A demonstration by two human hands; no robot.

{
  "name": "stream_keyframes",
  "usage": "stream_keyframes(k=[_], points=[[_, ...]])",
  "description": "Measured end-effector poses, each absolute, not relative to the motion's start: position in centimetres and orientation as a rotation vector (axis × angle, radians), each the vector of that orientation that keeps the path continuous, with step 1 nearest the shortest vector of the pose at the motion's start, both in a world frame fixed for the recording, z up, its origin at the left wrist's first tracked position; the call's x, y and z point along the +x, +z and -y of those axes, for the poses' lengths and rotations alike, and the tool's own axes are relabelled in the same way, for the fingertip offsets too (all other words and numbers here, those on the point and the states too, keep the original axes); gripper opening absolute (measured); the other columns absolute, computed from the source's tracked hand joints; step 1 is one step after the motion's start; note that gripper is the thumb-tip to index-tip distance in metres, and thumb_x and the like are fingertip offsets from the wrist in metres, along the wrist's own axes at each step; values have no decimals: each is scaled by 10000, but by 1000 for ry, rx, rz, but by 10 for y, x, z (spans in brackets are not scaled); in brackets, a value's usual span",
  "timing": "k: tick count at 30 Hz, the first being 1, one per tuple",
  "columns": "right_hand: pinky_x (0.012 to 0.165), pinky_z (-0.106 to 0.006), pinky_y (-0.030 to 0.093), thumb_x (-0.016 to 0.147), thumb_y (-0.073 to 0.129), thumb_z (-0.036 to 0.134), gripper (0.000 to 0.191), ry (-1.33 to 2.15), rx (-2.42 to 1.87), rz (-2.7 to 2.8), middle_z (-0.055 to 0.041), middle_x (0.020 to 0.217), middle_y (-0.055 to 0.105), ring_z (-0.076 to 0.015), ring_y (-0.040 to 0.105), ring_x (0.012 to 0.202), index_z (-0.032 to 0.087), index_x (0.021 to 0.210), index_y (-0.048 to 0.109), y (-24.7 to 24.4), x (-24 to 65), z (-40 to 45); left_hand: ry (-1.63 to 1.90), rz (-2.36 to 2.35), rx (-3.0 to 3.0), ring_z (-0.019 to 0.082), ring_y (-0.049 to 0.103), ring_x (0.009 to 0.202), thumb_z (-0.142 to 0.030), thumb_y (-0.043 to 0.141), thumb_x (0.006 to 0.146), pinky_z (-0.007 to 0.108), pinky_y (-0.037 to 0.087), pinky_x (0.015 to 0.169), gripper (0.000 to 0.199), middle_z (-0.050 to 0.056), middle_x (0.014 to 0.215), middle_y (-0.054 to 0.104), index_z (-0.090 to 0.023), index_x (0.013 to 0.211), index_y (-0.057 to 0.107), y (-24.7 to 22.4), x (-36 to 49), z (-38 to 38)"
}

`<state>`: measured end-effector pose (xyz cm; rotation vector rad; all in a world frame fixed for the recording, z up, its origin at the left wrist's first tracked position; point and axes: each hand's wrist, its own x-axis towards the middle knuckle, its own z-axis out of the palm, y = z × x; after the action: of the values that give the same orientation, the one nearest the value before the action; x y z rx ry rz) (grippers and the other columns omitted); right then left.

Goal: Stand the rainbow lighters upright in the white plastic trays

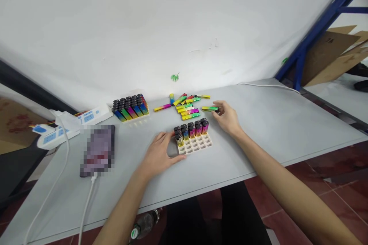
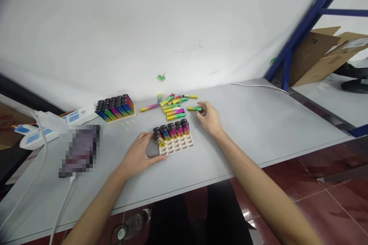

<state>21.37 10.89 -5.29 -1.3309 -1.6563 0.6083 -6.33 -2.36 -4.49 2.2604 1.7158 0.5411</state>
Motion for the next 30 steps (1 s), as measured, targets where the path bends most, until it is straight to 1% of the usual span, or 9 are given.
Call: stream_keyframes(k=[6, 8, 10, 12, 16, 19, 24, 27, 30], points=[[798, -327, 488, 790, 637, 390, 353, 901, -1237, 1402, -60, 967, 698, -170, 607, 824, 161, 1056, 673, -43, 212, -107, 582, -1713, 2255, 318, 557, 1148, -675, 683, 743, 463, 476, 976, 781, 109, 1197, 595, -206, 1330, 469, -46, -64, 24], [737, -303, 495, 808, 612, 441, 339, 991, -1209, 1329, -48, 939, 673, -164, 605, 810, 171, 1004, 670, -41, 211, -106, 570, -1718, 2245, 320, 557, 1152, -672, 684, 743, 461, 481, 970, 777, 110, 1196, 596, -205, 1326, 470, -46, -64, 24], [585, -259, 470, 813, 596, 491, 358, 1101, -1167, 1243, -25, 902, 637, -136, 589, 697, 198, 1015, 632, -39, 209, -104, 575, -1722, 2236, 321, 558, 1156, -662, 693, 740, 458, 484, 966, 769, 109, 1196, 600, -207, 1321, 475, -44, -63, 25], [445, -222, 371, 824, 579, 535, 374, 1190, -1119, 1179, 12, 820, 599, -101, 511, 544, 240, 1054, 579, -37, 208, -102, 584, -1724, 2228, 320, 559, 1156, -652, 702, 737, 453, 484, 968, 766, 107, 1196, 605, -205, 1317, 479, -43, -62, 25], [397, -206, 248, 876, 514, 561, 371, 1279, -1064, 1169, 70, 607, 465, -85, 334, 436, 269, 1101, 560, -36, 207, -99, 584, -1729, 2224, 318, 567, 1140, -657, 699, 736, 447, 490, 961, 774, 105, 1197, 605, -201, 1321, 479, -42, -62, 25], [403, -220, 262, 896, 460, 564, 407, 1346, -1049, 1138, 54, 611, 435, -92, 336, 457, 218, 1044, 614, -39, 207, -99, 592, -1727, 2234, 315, 564, 1144, -670, 687, 742, 452, 484, 970, 793, 103, 1207, 596, -209, 1346, 460, -45, -63, 25], [441, -242, 370, 853, 529, 572, 398, 1384, -1055, 1160, 33, 673, 459, -110, 433, 527, 196, 950, 620, -40, 205, -99, 585, -1724, 2249, 315, 559, 1151, -679, 673, 751, 447, 482, 967, 789, 105, 1201, 593, -208, 1344, 453, -46, -64, 25], [391, -221, 255, 859, 505, 605, 399, 1421, -1067, 1131, 57, 620, 382, -90, 332, 453, 217, 904, 589, -38, 204, -98, 576, -1726, 2252, 319, 557, 1152, -683, 670, 750, 456, 481, 970, 798, 107, 1206, 593, -208, 1350, 445, -45, -64, 25], [394, -222, 132, 875, 426, 679, 497, 1445, -1085, 1070, 80, 547, 247, -73, 173, 417, 214, 713, 495, -37, 205, -98, 572, -1731, 2243, 320, 558, 1154, -684, 673, 746, 453, 484, 970, 802, 110, 1207, 591, -204, 1349, 451, -46, -64, 25]])
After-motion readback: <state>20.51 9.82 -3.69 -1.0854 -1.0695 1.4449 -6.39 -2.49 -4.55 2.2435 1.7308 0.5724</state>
